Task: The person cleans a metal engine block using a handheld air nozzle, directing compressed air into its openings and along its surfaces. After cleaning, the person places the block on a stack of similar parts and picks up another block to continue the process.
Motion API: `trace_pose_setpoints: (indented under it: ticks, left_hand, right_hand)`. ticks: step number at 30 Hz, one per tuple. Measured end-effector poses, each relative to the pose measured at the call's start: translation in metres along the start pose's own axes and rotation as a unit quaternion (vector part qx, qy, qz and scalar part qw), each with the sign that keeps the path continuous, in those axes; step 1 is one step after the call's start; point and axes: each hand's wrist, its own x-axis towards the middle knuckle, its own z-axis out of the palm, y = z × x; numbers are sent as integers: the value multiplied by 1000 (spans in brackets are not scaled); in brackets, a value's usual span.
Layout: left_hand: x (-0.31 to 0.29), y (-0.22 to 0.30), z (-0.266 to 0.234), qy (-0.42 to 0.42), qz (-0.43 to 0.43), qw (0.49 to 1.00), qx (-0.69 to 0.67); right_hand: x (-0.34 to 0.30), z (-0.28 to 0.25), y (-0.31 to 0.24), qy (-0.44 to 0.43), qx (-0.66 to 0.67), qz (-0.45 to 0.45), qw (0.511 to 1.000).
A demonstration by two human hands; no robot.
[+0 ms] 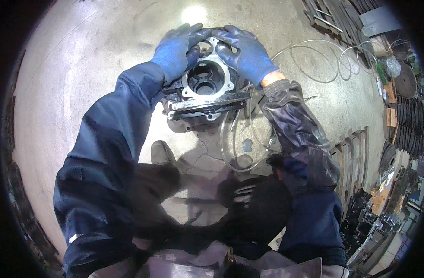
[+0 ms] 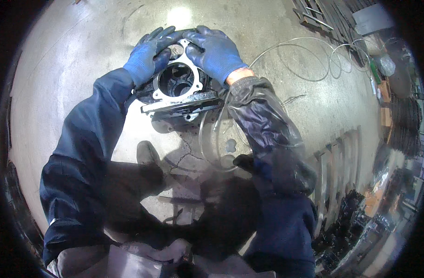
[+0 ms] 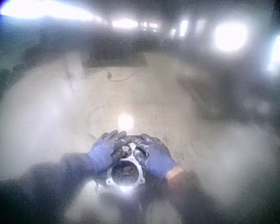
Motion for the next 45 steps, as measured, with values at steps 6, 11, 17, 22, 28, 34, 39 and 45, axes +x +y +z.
trace_pose_setpoints:
  ticks: [6,11,17,22,28,34,39,45]
  left_hand:
    - [-35,-14,-21,-40,106,993,40]
    - [-50,-26,-35,-42,193,980,-34]
    - [-50,-27,-37,-55,245,967,-32]
    - [-46,-30,-27,-74,243,965,-64]
    - [-49,-38,-14,-62,247,964,-72]
    - [-47,-37,-13,-54,252,964,-61]
    - [-49,-32,-17,-53,254,965,-46]
    - [-48,-30,-18,-55,255,964,-46]
  right_hand:
    - [-35,-17,7,-97,207,-7,973]
    - [-44,-37,-1,-183,382,61,904]
    - [-33,-50,8,-246,334,27,909]
    - [-25,-50,15,-221,165,-98,956]
    - [-15,-53,16,-218,47,-177,959]
    - [-19,-48,19,-175,8,-189,966]
    - [-31,-39,19,-143,389,-27,910]
    - [-25,-54,16,-123,93,-182,971]
